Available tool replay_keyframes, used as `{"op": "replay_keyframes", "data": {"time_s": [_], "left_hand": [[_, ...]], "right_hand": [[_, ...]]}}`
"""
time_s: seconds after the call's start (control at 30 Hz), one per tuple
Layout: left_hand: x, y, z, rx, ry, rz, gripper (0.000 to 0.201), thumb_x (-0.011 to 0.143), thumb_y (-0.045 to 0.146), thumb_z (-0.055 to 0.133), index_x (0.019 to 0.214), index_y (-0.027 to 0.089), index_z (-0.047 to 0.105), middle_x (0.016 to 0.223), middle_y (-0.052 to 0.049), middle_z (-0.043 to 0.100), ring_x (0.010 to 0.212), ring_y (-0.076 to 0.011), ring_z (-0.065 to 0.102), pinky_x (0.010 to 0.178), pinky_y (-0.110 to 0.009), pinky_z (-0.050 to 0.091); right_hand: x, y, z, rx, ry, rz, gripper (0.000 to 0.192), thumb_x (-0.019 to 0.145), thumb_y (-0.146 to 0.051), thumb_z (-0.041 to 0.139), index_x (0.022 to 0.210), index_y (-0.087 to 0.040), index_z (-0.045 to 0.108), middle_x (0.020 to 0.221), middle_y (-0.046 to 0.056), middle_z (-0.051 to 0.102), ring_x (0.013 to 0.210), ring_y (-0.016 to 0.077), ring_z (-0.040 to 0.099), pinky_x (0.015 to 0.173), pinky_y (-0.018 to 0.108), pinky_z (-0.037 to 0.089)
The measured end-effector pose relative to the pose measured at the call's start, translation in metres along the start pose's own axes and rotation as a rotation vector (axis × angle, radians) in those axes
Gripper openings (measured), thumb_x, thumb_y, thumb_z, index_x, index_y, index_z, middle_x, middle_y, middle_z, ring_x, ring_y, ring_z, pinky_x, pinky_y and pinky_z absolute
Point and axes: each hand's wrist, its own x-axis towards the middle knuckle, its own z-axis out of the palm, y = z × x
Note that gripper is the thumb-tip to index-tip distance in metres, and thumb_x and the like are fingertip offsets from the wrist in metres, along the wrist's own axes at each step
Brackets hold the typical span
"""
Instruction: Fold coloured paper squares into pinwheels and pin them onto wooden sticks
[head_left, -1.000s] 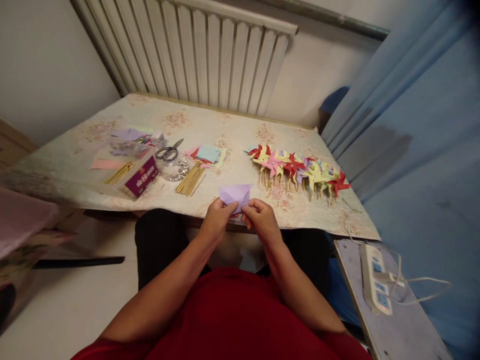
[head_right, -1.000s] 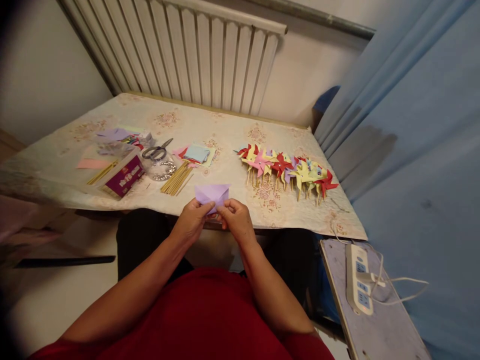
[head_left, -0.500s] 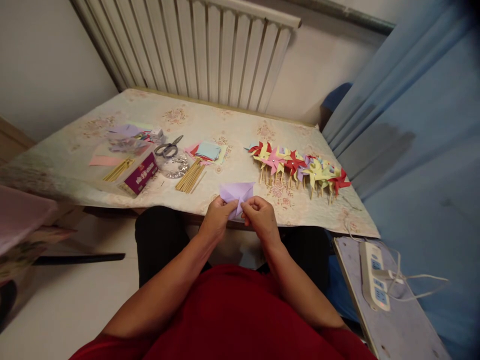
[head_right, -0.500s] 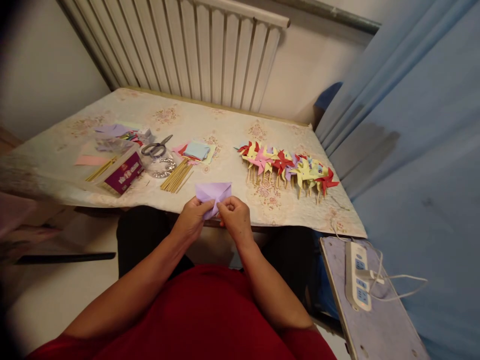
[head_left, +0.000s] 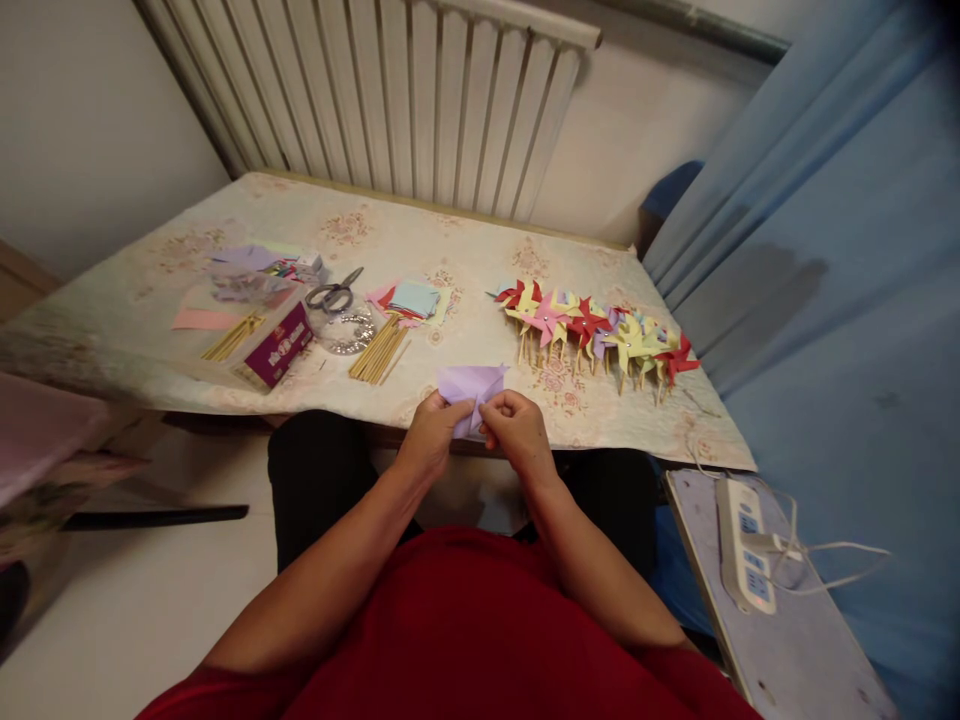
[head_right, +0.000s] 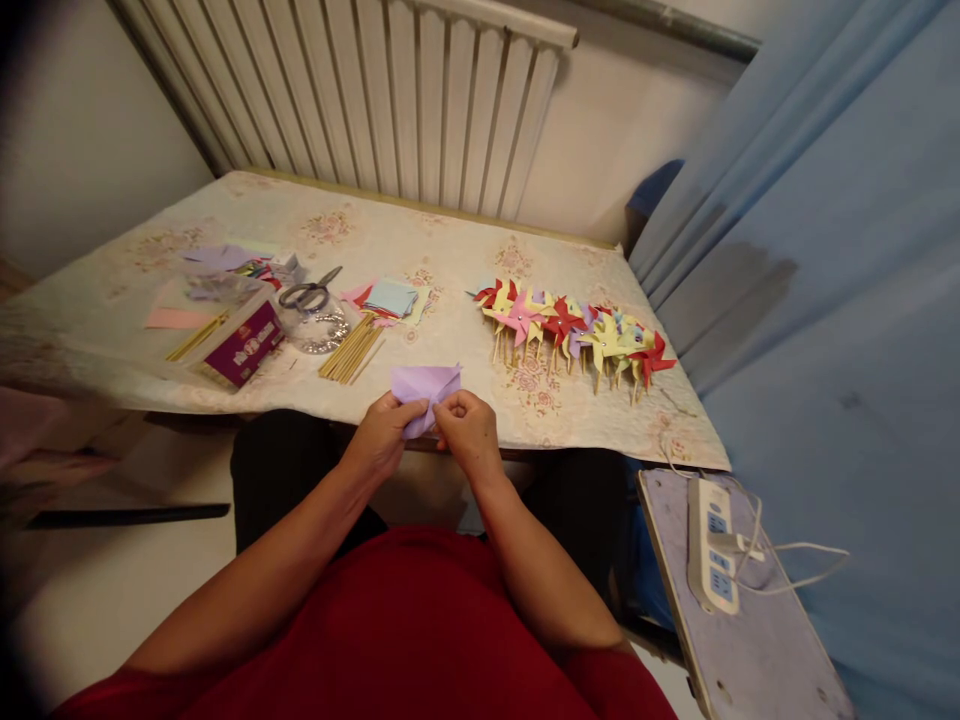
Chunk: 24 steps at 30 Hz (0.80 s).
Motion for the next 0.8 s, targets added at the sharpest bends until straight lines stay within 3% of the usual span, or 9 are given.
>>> {"op": "replay_keyframes", "data": {"time_s": [0.8], "left_hand": [[0.0021, -0.0022, -0.0002, 0.013, 0.035, -0.018, 0.025, 0.062, 0.024, 0.072, 0.083, 0.013, 0.066, 0.072, 0.0, 0.066, 0.062, -0.0104, 0.056, 0.063, -0.024, 0.041]], "right_hand": [[0.0027, 0.0051, -0.0008, -0.065, -0.019, 0.006, 0.022, 0.072, -0.038, 0.064, 0.064, -0.021, 0.054, 0.049, -0.004, 0.058, 0.034, 0.0096, 0.045, 0.038, 0.022, 0.031]]}}
